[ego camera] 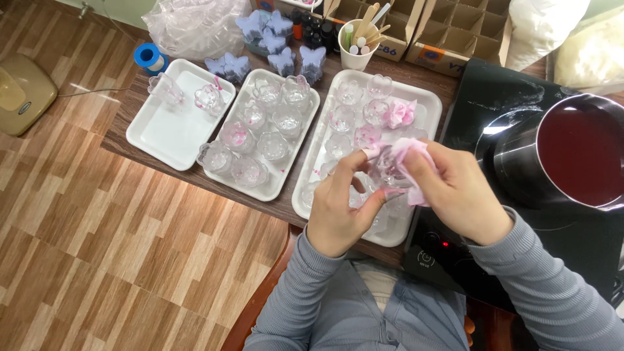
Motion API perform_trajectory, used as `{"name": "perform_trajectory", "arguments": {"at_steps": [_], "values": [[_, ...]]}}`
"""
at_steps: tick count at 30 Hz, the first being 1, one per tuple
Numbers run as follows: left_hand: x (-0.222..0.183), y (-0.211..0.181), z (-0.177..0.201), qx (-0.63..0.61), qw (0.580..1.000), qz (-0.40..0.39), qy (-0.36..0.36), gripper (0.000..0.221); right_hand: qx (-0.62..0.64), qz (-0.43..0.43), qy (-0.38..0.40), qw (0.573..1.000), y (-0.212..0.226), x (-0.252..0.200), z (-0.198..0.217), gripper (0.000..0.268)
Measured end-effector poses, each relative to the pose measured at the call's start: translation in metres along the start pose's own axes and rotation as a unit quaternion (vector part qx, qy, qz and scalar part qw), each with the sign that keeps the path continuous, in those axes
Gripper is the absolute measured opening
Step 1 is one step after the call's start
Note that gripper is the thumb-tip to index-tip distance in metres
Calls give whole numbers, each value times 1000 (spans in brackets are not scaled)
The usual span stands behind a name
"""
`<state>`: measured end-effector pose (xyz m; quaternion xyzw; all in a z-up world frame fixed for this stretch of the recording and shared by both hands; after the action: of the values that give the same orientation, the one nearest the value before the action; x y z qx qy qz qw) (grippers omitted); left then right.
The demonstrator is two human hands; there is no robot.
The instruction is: Cleaning and wiping the inside and outside of small glass candle jars using a pink cloth.
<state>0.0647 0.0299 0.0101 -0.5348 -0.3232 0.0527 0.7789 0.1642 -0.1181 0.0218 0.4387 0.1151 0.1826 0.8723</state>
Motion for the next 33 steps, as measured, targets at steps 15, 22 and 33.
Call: {"name": "perform_trajectory", "arguments": {"at_steps": [15,22,33], "values": [[23,21,-19,81,996,-45,10,49,-285,264,-119,914,11,34,29,25],[15,31,2,127,990,-38,-45,43,-365,255,-133,885,-17,48,0,26],[16,47,25,131,990,22,-52,42,-392,248,-121,878,-40,67,-21,24]]}}
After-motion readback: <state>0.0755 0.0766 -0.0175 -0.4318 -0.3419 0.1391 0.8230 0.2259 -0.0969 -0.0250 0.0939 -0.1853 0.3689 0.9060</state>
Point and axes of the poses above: each hand's wrist, its own x-axis towards the middle knuckle, its own z-axis out of the back of the hand, y = z × x, the point moved 7 cm from there along x, towards the middle knuckle, and after that the axes turned 10 degrees about -y, right-handed, at the moved point
